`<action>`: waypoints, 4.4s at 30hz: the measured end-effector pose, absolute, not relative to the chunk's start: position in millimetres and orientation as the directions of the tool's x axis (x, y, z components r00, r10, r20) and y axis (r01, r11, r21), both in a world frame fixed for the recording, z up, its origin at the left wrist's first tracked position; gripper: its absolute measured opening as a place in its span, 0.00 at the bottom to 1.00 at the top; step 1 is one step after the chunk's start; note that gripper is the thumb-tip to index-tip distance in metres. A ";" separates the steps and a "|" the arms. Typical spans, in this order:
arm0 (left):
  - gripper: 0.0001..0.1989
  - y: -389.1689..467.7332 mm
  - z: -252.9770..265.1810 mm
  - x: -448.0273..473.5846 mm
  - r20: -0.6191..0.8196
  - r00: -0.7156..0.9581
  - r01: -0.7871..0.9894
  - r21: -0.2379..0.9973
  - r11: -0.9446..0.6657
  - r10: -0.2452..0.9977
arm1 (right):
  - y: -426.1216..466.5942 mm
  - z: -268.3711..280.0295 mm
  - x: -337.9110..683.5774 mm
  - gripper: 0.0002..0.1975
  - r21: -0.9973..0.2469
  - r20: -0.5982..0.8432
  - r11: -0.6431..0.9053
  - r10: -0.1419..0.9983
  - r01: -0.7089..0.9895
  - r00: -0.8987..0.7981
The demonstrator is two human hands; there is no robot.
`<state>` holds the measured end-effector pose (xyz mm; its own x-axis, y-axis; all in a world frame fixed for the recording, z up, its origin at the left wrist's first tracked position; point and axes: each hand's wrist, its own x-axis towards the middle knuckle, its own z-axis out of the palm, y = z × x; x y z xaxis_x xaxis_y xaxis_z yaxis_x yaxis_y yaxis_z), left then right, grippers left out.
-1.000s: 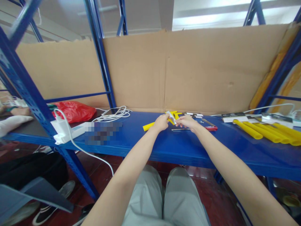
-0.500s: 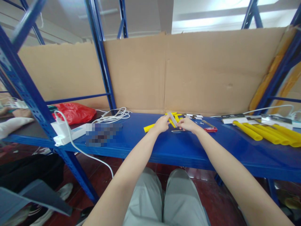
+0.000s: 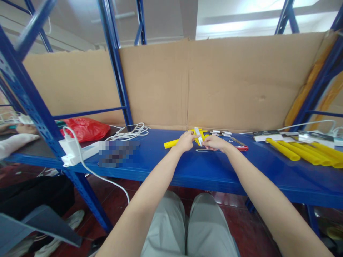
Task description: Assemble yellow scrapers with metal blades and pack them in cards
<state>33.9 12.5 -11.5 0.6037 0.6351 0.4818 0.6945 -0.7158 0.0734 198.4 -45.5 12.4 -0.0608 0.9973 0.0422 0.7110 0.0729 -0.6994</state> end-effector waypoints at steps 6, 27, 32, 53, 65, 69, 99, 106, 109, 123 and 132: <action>0.27 10.7 -11.2 33.6 0.443 0.612 0.721 0.029 -0.693 0.655 | -43.1 11.4 200.1 0.15 -0.694 0.036 0.054 0.999 0.718 -0.041; 0.26 3.6 -9.9 34.9 0.369 0.702 0.671 -0.056 -0.740 0.609 | -42.1 13.4 208.4 0.10 -0.761 0.073 0.048 0.997 0.648 0.012; 0.26 4.3 -11.8 36.1 0.376 0.717 0.640 -0.022 -0.768 0.587 | -41.8 16.0 210.7 0.07 -0.801 0.164 0.127 0.986 0.586 0.010; 0.23 8.0 -13.5 35.6 0.440 0.711 0.594 0.040 -0.804 0.548 | -34.2 6.6 210.9 0.07 -0.826 0.197 0.198 0.979 0.527 -0.058; 0.26 -10.0 -7.2 37.9 0.368 0.684 0.683 -0.023 -0.730 0.629 | -38.5 13.2 210.0 0.08 -0.881 0.127 0.086 0.990 0.466 0.057; 0.28 -17.5 -5.3 40.8 0.339 0.701 0.680 -0.052 -0.731 0.628 | -38.5 15.1 206.9 0.08 -0.890 0.143 0.063 0.979 0.451 0.146; 0.27 -26.1 -1.1 44.9 0.347 0.774 0.621 -0.251 -0.743 0.530 | -32.1 9.3 213.5 0.13 -0.955 0.249 0.200 0.942 0.221 0.226; 0.29 -28.5 -2.4 46.2 0.349 0.755 0.648 -0.260 -0.716 0.556 | -35.0 13.4 220.3 0.10 -0.940 0.202 0.176 0.978 0.292 0.059; 0.29 -27.7 -3.3 46.7 0.360 0.754 0.646 -0.260 -0.717 0.549 | -32.9 11.5 219.3 0.10 -0.928 0.241 0.206 0.967 0.311 0.078; 0.26 -20.6 -2.1 46.7 0.422 0.723 0.672 -0.246 -0.698 0.547 | -22.8 6.7 214.9 0.17 -0.895 0.407 0.370 0.906 0.250 0.118; 0.29 -26.3 0.9 45.6 0.400 0.710 0.690 -0.234 -0.685 0.579 | -28.4 9.7 218.4 0.14 -0.906 0.315 0.265 0.943 0.329 0.110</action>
